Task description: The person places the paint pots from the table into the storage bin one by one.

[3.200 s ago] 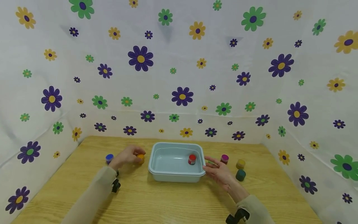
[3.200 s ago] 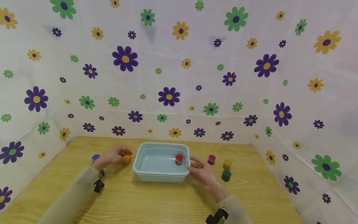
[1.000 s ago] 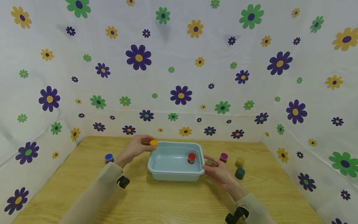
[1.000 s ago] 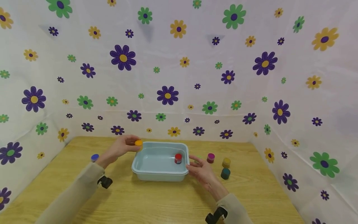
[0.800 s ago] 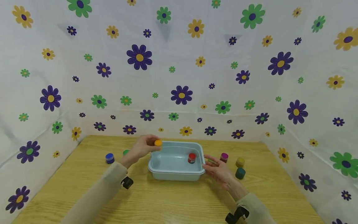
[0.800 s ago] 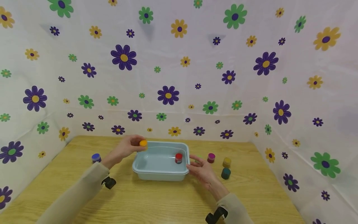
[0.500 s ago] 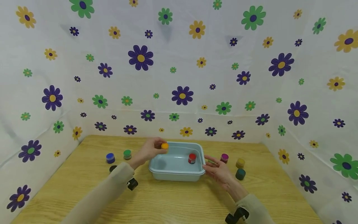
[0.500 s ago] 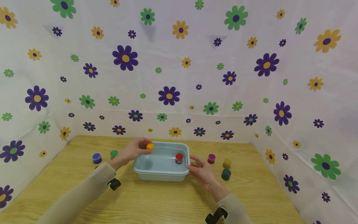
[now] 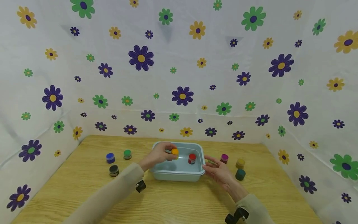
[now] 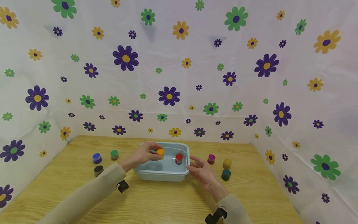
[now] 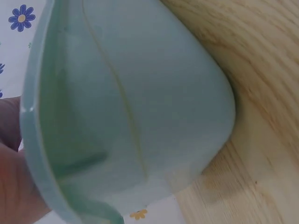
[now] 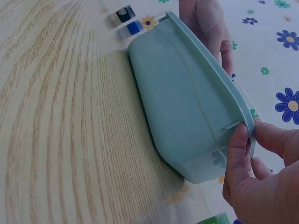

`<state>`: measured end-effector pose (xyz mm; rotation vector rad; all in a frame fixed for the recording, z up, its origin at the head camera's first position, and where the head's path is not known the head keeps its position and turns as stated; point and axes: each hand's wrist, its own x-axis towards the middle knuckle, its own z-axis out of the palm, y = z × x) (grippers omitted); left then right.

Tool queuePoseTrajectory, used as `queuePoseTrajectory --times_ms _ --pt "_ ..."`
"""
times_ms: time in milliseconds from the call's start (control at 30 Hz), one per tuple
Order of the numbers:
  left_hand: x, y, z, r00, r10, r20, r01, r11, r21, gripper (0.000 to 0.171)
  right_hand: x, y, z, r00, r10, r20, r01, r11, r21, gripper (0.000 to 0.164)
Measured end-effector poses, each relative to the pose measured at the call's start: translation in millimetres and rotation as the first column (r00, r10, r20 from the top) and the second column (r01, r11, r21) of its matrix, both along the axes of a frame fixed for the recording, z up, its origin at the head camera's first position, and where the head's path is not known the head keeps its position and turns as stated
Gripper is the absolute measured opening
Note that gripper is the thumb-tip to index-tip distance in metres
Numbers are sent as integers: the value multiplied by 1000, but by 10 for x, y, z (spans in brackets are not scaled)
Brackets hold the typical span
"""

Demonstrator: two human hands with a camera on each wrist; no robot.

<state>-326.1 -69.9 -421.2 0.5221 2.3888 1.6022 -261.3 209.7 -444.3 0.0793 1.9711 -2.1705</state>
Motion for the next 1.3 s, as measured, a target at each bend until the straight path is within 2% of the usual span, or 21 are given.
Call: queuePoseTrajectory --times_ms 300,467,800,1000,1300 --pt "24 191 -86 999 -31 -32 29 999 -40 31 -11 -10 -19 1000 -21 7 21 1000 23 56" --pt "27 268 -113 996 -69 -53 65 995 -72 31 -10 -19 -18 1000 -24 9 24 1000 12 57" --pt "15 461 -149 998 -59 4 59 991 -116 33 7 -23 -13 1000 -18 9 17 1000 10 55" --pt "22 526 -177 996 -63 63 70 992 -105 30 -4 -29 -25 1000 -3 21 3 1000 9 55" --pt "-26 578 -219 993 -116 24 118 980 -159 30 -4 -20 -13 1000 -5 15 5 1000 2 56"
